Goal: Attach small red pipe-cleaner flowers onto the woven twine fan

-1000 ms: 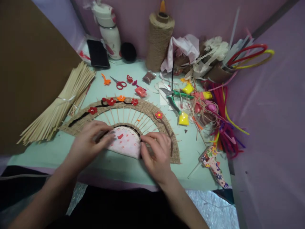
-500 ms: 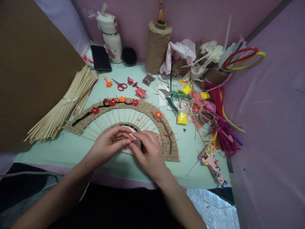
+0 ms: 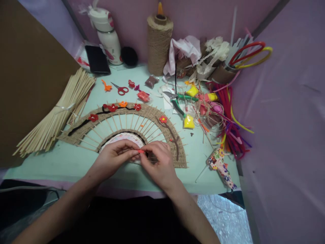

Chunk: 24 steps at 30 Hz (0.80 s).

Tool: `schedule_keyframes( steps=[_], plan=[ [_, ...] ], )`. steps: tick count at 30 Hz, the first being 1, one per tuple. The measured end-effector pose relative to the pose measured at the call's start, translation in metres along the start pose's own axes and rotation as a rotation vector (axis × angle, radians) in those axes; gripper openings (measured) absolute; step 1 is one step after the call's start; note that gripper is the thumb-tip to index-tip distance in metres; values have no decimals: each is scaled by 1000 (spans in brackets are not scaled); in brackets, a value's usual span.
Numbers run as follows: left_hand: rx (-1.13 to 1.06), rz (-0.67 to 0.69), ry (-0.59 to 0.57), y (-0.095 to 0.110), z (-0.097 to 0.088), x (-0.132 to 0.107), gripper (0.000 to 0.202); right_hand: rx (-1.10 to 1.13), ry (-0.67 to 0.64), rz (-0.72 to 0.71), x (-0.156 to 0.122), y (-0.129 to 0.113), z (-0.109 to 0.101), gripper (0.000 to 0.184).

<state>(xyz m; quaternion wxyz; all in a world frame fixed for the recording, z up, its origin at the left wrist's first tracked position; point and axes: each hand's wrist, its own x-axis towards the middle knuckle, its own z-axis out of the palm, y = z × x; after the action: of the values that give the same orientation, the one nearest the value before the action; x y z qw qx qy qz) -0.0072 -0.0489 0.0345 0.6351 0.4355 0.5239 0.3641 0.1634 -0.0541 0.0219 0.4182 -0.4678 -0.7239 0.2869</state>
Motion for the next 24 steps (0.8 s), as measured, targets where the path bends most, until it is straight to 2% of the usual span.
schedule_keyframes(
  steps=[5, 11, 13, 15, 18, 21, 24],
  plan=[
    [8, 11, -12, -2, 2, 1, 16, -2, -5, -2, 0, 0, 0, 7],
    [241, 114, -57, -4, 2, -1, 12, -28, -21, 53, -1, 2, 5, 10],
    [437, 187, -9, -3, 1, -3, 8, 7, -43, 115, -1, 1, 6, 10],
    [638, 275, 116, -4, -4, -4, 8, 115, -65, 217, -2, 1, 5, 8],
    [821, 357, 285, -11, -17, -2, 15, 314, -71, 395, -2, 3, 1, 4],
    [961, 387, 260, -22, -30, 0, 18, 417, -70, 493, -3, 9, -3, 9],
    [1026, 431, 242, -30, -35, 1, 20, 464, -58, 504, -5, 12, -5, 14]
  ],
)
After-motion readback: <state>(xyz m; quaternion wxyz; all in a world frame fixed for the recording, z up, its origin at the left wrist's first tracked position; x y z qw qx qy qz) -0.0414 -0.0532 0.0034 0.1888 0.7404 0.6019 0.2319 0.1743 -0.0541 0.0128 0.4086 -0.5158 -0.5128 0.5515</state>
